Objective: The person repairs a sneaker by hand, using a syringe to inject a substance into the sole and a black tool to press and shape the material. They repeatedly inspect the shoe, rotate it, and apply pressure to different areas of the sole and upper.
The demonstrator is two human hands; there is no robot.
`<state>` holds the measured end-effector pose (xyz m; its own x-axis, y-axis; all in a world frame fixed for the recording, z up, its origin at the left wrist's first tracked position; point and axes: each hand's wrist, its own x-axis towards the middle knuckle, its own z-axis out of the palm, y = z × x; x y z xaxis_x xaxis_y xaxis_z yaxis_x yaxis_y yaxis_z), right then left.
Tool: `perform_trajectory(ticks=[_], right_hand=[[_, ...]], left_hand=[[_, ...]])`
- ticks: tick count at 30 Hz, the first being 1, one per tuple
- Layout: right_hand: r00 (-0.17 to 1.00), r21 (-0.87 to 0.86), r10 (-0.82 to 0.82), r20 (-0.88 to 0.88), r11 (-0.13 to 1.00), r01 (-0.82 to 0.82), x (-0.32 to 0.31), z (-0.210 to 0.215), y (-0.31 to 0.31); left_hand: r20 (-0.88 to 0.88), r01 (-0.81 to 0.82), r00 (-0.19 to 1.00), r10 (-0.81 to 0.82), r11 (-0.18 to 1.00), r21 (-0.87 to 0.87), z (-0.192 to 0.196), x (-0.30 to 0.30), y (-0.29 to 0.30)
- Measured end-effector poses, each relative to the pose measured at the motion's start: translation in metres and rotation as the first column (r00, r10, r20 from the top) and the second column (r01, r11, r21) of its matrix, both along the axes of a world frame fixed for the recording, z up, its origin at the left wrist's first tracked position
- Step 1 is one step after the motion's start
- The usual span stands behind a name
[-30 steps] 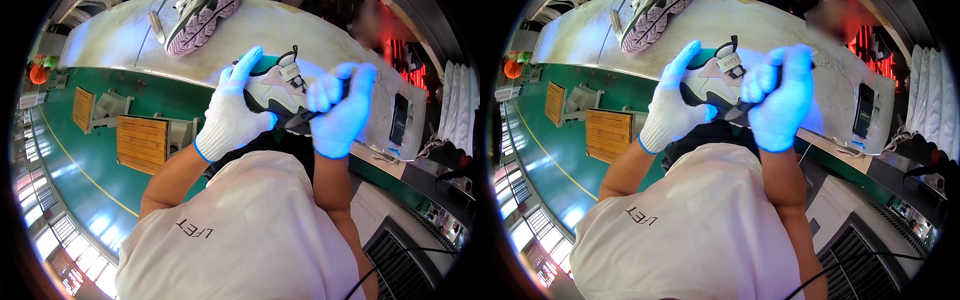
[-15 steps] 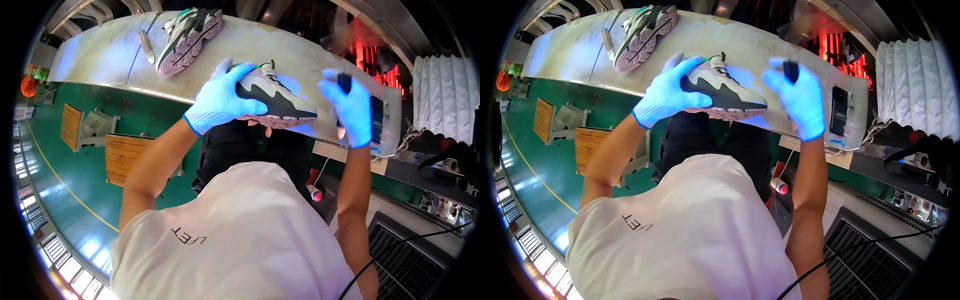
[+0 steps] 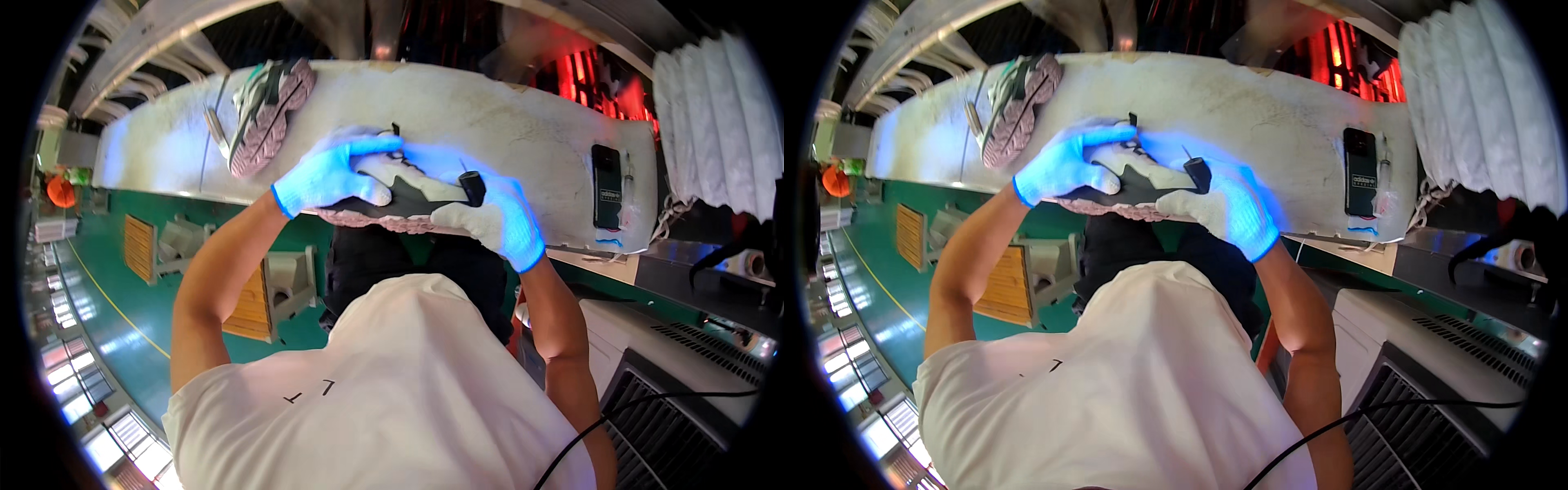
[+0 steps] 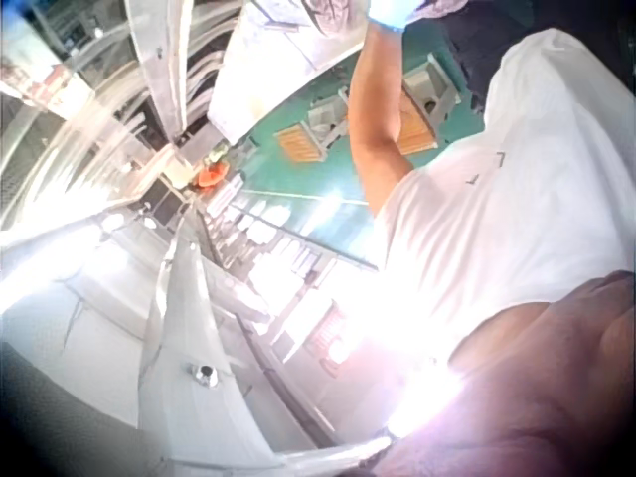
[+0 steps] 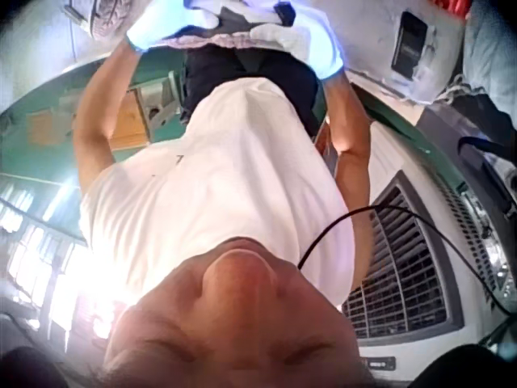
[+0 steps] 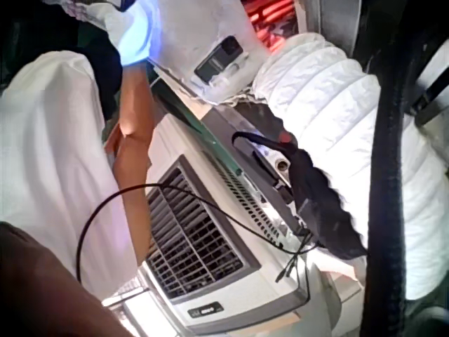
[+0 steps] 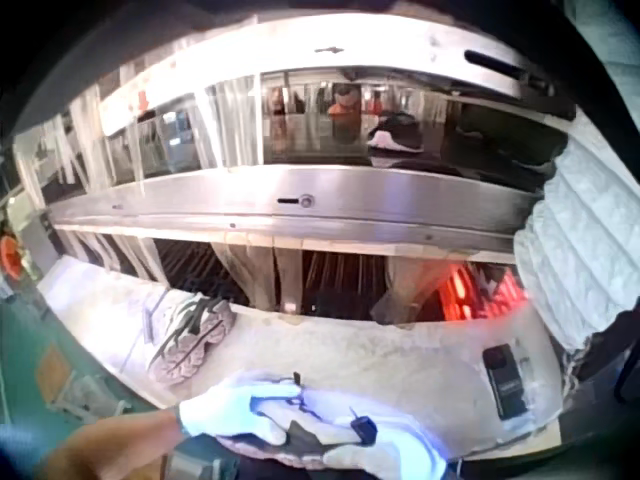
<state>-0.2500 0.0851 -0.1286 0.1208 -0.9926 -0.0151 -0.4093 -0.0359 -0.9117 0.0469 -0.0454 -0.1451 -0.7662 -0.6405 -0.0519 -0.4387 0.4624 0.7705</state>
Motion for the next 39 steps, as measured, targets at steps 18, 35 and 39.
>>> perform_trajectory(ticks=[18,35,39], right_hand=[[0.509,0.380,-0.472,0.720,0.881,0.280,0.012,-0.056,-0.024],[0.849,0.325,-0.177,0.497,0.946,0.007,-0.044,-0.054,-0.072],[0.752,0.160,-0.127,0.647,0.987,0.029,-0.065,-0.014,-0.048]], left_hand=[[0.154,0.260,0.965,-0.211,0.835,-0.485,0.021,-0.088,0.047],[-0.096,0.136,0.951,-0.294,0.676,-0.724,0.124,-0.058,0.081],[-0.202,-0.129,0.979,-0.010,0.739,-0.661,0.067,-0.004,0.078]])
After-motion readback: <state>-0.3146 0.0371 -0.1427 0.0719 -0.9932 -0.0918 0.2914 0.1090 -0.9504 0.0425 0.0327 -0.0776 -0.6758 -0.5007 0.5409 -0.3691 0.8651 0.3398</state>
